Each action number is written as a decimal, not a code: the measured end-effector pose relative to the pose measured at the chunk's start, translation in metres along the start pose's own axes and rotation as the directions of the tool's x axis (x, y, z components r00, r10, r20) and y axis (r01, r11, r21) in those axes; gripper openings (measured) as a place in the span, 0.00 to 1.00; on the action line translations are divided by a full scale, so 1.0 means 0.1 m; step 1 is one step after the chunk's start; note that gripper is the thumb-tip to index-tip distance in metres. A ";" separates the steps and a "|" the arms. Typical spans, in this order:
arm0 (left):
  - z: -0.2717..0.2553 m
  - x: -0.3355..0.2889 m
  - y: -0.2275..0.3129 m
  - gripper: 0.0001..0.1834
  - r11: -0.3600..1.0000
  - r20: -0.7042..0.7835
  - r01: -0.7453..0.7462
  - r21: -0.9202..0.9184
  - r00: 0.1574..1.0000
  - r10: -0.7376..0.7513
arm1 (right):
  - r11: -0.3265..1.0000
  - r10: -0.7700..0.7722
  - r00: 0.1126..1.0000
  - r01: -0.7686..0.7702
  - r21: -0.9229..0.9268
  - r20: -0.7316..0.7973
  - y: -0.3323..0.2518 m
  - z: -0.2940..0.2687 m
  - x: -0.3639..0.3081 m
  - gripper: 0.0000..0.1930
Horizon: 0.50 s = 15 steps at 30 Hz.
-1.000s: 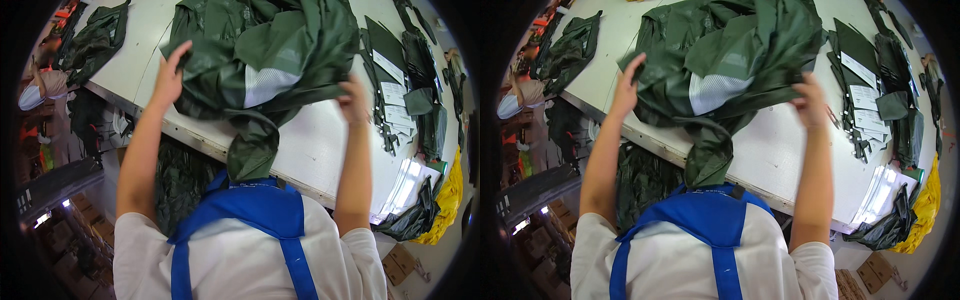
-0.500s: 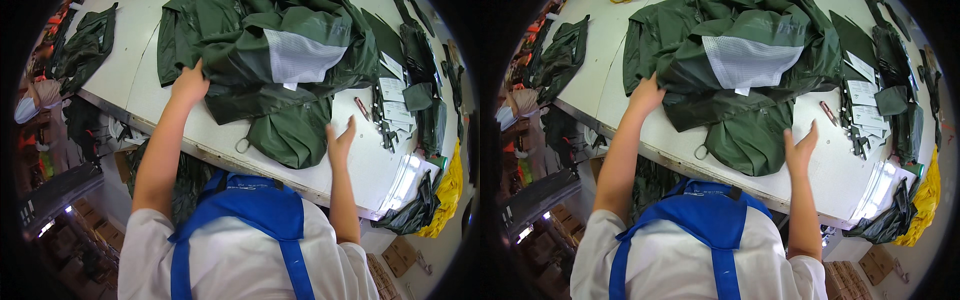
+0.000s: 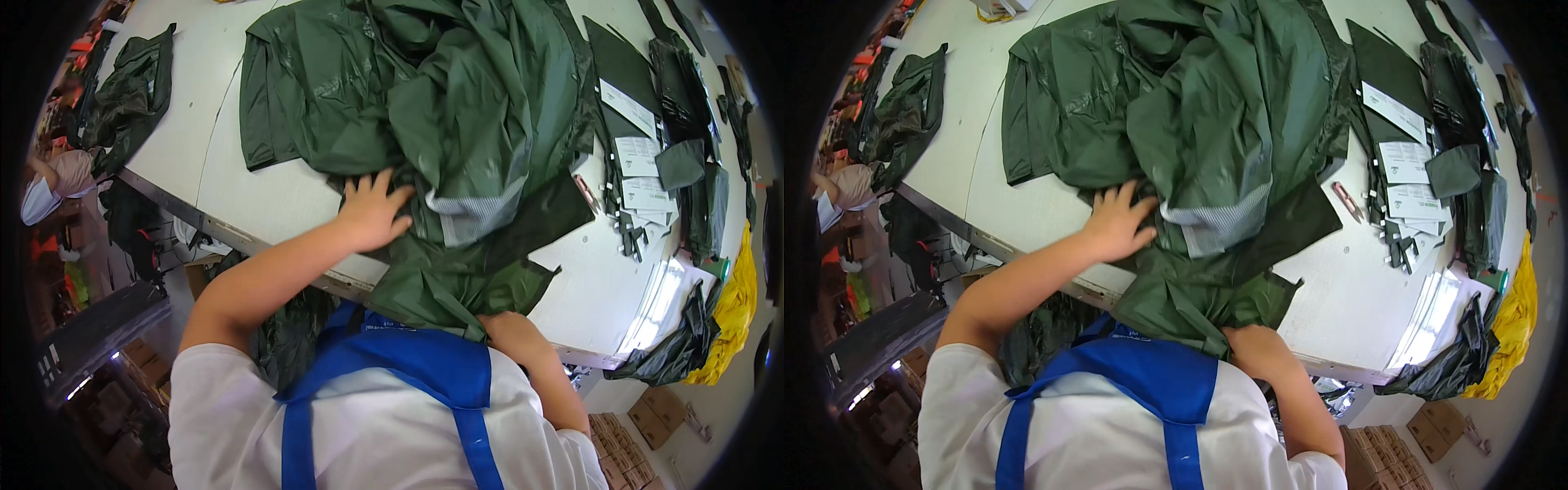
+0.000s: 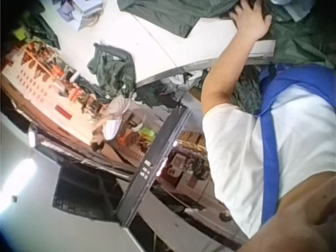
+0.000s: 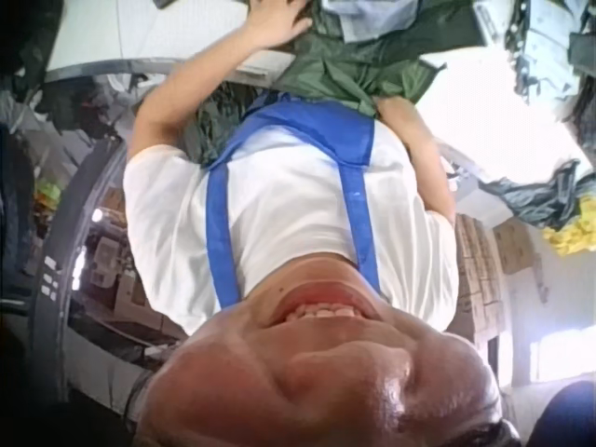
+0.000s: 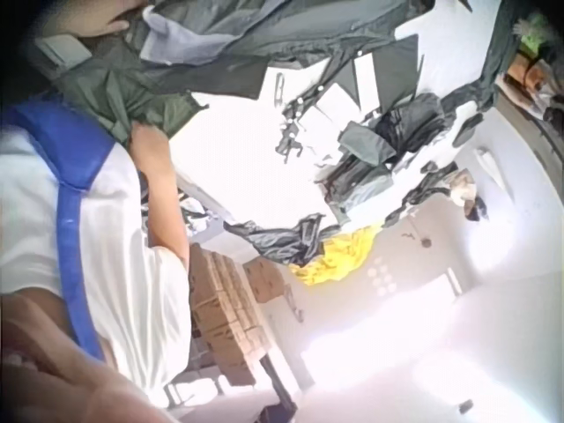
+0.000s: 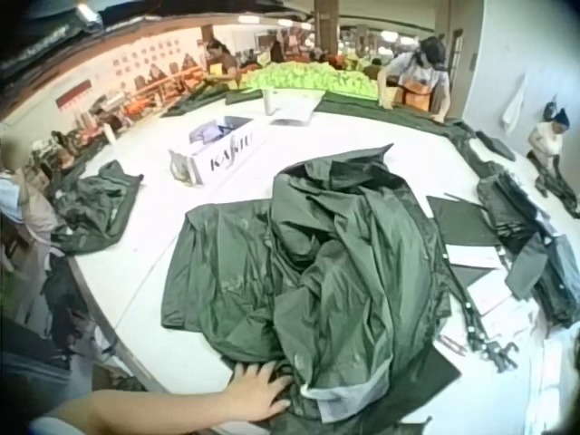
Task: The person folds a large green jacket on a white table in a factory setting. They smooth the fabric, fold the sleeves and body, and then place a small white tag on the folded item before setting it aside.
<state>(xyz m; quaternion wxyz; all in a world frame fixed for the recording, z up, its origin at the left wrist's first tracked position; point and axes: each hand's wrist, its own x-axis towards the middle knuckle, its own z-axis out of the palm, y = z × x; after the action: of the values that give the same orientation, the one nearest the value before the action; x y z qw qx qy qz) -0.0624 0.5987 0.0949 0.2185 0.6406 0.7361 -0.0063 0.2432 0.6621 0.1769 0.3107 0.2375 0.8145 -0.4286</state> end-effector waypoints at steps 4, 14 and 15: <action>-0.17 0.48 -0.36 0.31 0.996 0.192 0.012 -0.091 0.981 0.006 | 0.978 -0.017 0.988 0.048 0.201 -0.154 0.14 -0.01 0.25 0.15; -0.67 2.03 -1.04 0.22 0.979 -0.578 0.202 -0.008 0.799 -0.169 | 0.546 0.173 0.737 0.480 0.687 -0.653 -0.16 -1.09 1.10 0.19; -0.64 1.92 -1.14 0.22 0.977 -0.642 0.020 -0.214 0.750 -0.156 | 0.521 0.166 0.735 0.501 0.691 -0.658 -0.19 -1.22 1.05 0.19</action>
<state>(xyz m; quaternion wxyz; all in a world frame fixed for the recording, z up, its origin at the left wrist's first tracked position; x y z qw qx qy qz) -0.2066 0.7775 0.0580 0.0077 0.5421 0.7924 0.2797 0.1211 0.7675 0.1669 -0.1942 0.4026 0.5795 -0.6815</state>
